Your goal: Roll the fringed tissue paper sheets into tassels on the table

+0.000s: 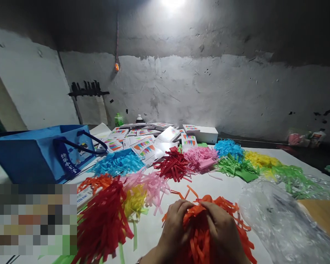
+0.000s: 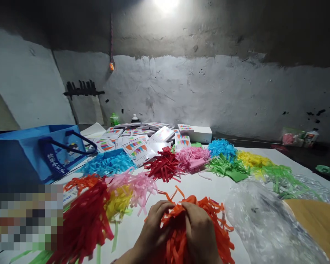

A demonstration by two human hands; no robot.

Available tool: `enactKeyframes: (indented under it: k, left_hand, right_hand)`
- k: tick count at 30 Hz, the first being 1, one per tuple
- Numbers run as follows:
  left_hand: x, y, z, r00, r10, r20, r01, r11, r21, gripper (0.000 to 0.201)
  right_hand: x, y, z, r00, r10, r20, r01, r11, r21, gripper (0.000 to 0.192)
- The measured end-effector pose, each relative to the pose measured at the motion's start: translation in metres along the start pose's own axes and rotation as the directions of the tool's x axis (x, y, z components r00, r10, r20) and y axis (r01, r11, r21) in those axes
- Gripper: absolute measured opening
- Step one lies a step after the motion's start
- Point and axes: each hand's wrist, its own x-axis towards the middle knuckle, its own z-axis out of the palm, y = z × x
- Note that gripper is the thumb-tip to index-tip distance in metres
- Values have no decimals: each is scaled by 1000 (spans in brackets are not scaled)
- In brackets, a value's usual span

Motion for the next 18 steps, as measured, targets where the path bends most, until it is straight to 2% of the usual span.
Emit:
enactKeyframes:
  k: [2,5,7,10,14,16,18]
  left_hand:
    - [1,0,0,988,120,-94,-111,989,97,40]
    - [4,7,-3,974,203,-101,-179,962,206,27]
    - [5,13,-7,977,210,-43,-196,957,213,19]
    - [8,17,-11,984,176,12,-174,959,225,14]
    - [9,15,-10,979,203,-28,-190,949,253,3]
    - [10,17,-10,964,251,-92,-223,944,243,7]
    - [12,23,-12,937,313,-155,-274,934,229,11]
  right_hand:
    - [1,0,-4,985,168,26,-170,981,89,36]
    - [2,0,-6,967,256,10,-255,960,116,38]
    - [1,0,-4,972,236,-16,-234,969,83,39]
    - [-1,-2,2,993,111,-49,-110,994,15,37]
    - [-2,-4,4,997,-56,-46,49,988,-145,40]
    - [0,-2,-2,995,-27,-96,6,976,-220,46]
    - [4,4,-14,985,58,-164,-93,972,-217,49]
